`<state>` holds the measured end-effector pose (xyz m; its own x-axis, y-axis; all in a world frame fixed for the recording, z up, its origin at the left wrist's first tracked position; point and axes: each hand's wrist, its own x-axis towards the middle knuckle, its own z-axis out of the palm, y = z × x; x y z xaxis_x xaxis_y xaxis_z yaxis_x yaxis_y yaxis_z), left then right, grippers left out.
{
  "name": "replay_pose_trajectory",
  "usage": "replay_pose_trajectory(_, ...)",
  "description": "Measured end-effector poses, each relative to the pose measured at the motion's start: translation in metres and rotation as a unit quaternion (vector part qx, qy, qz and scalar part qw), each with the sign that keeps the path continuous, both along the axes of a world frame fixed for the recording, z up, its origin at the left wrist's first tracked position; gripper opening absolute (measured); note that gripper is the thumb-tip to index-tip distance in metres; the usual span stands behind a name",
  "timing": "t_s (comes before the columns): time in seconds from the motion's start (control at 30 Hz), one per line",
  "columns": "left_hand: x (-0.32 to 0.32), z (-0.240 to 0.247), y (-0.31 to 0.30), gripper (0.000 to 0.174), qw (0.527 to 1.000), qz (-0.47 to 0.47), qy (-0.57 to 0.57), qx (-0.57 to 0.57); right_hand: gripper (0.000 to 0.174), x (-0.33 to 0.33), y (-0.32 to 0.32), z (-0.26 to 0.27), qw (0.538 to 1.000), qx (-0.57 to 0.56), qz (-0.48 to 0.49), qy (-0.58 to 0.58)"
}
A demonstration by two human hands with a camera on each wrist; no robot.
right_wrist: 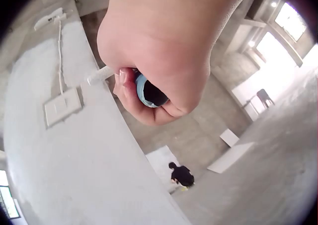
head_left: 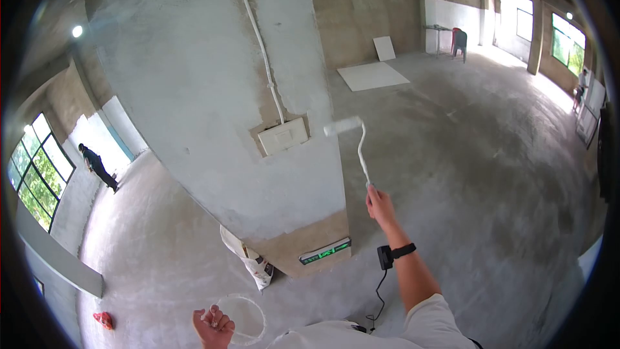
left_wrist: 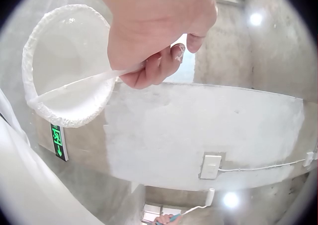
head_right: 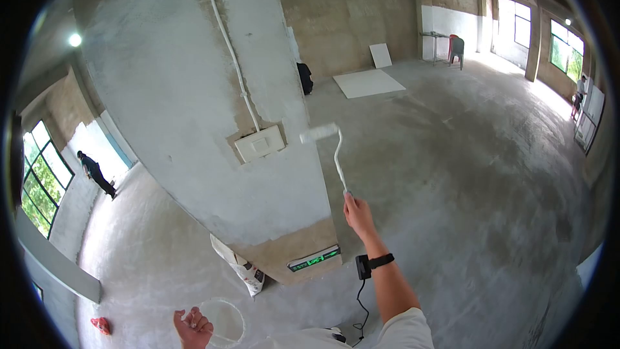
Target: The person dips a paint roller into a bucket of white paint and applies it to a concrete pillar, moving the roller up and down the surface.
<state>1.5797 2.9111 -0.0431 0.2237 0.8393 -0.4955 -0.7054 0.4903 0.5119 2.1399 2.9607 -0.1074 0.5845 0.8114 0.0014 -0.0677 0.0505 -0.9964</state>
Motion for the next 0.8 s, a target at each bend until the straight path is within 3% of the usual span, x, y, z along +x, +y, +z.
replay_pose_trajectory(0.1,-0.002,-0.001,-0.001,0.031,1.0,0.002,-0.016,0.005,0.056,0.0,0.003,0.09,0.999,0.042,0.009,-0.012)
replay_pose_trajectory(0.23,-0.003,-0.005,-0.001,0.03,1.0,0.003,-0.023,0.014,0.056,0.006,0.024,0.144,0.996,0.063,0.006,-0.06)
replay_pose_trajectory(0.37,0.002,-0.006,-0.001,0.03,1.0,0.012,-0.019,-0.004,0.056,0.006,0.03,0.134,0.998,0.038,0.022,-0.034)
replay_pose_trajectory(0.5,0.001,-0.008,0.001,0.03,1.0,0.015,-0.008,-0.008,0.056,0.003,0.027,0.058,0.999,-0.025,0.002,-0.025)
replay_pose_trajectory(0.6,0.003,-0.008,-0.004,0.031,0.999,0.025,0.013,-0.025,0.058,-0.006,0.016,0.033,0.999,-0.04,0.013,0.025)
replay_pose_trajectory(0.63,0.003,-0.01,-0.003,0.031,1.0,0.016,0.009,-0.011,0.058,-0.005,0.016,0.035,0.999,-0.041,0.013,0.024)
replay_pose_trajectory(0.7,0.001,-0.013,-0.001,0.032,1.0,0.007,0.006,0.007,0.059,-0.001,0.026,0.048,0.994,-0.019,-0.035,-0.098)
replay_pose_trajectory(0.8,-0.001,-0.013,0.001,0.032,1.0,-0.008,-0.022,0.004,0.06,0.005,0.043,0.11,0.985,0.021,-0.044,-0.163)
